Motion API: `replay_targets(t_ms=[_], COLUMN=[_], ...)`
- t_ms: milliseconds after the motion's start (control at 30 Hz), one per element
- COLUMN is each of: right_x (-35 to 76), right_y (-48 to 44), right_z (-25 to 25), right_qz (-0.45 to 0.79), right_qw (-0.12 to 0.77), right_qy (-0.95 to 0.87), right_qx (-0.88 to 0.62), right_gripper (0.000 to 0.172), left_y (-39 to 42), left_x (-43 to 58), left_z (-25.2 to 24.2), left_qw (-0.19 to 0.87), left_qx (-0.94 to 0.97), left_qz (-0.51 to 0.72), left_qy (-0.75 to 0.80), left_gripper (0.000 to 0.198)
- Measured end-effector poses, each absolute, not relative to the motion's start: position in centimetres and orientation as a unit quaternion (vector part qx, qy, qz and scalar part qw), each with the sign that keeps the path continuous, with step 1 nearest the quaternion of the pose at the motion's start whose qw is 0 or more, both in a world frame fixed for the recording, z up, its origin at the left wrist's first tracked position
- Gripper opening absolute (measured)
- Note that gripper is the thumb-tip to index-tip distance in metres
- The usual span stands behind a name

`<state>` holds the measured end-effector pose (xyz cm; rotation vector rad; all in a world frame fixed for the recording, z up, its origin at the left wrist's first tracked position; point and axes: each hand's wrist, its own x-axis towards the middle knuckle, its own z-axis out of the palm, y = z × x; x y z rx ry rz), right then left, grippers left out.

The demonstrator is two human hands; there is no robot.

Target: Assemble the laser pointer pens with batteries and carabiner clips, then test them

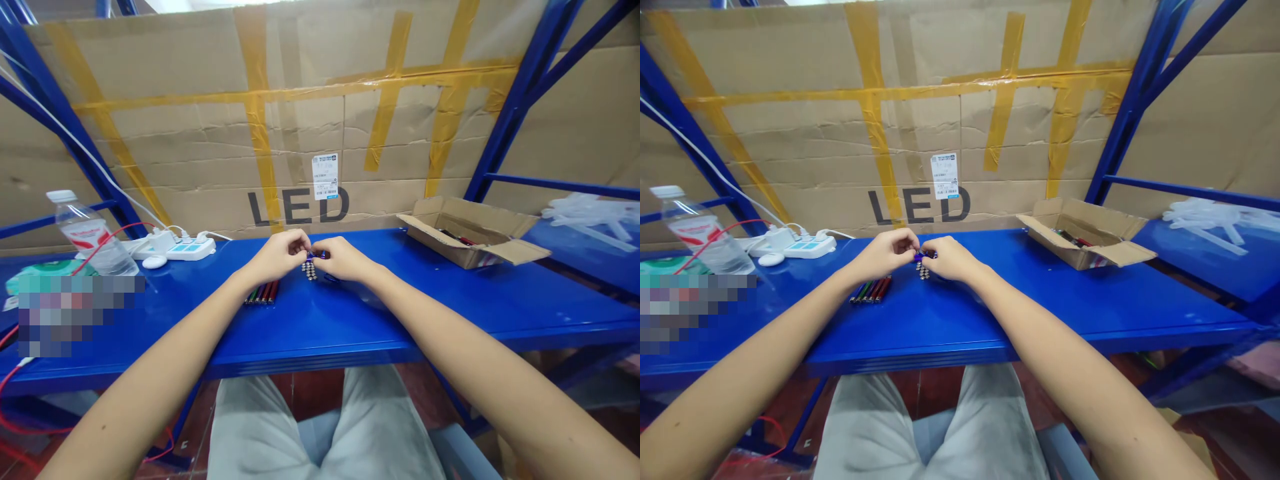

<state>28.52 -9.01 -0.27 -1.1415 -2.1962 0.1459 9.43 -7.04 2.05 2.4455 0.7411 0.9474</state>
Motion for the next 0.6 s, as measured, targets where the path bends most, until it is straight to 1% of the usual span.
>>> replay_targets(t_ms=[167,333,433,600], right_x=[28.6,28.7,28.7,28.7], right_y=[-8.6,-8.2,-8.1,-8.1], right_z=[-0.3,-0.6,-0.8,-0.9], right_qz=[0.027,-0.003,0.015,0.059], right_qw=[0.31,0.307,0.318,0.366], right_qy=[-0.852,-0.866,-0.861,-0.847], right_qx=[-0.421,-0.395,-0.397,-0.381], right_gripper=[0.013,0.023,0.029,0.028], left_y=[-7.0,-6.7,-6.3,-5.9], left_x=[9.7,9.6,9.6,9.6], left_z=[1.8,1.5,1.0,0.6], left_qw=[0.188,0.185,0.213,0.273], left_qx=[0.875,0.874,0.863,0.821], left_qz=[0.357,0.354,0.367,0.402], left_qy=[0.268,0.276,0.274,0.3], left_gripper=[0.011,0.012,0.012,0.008])
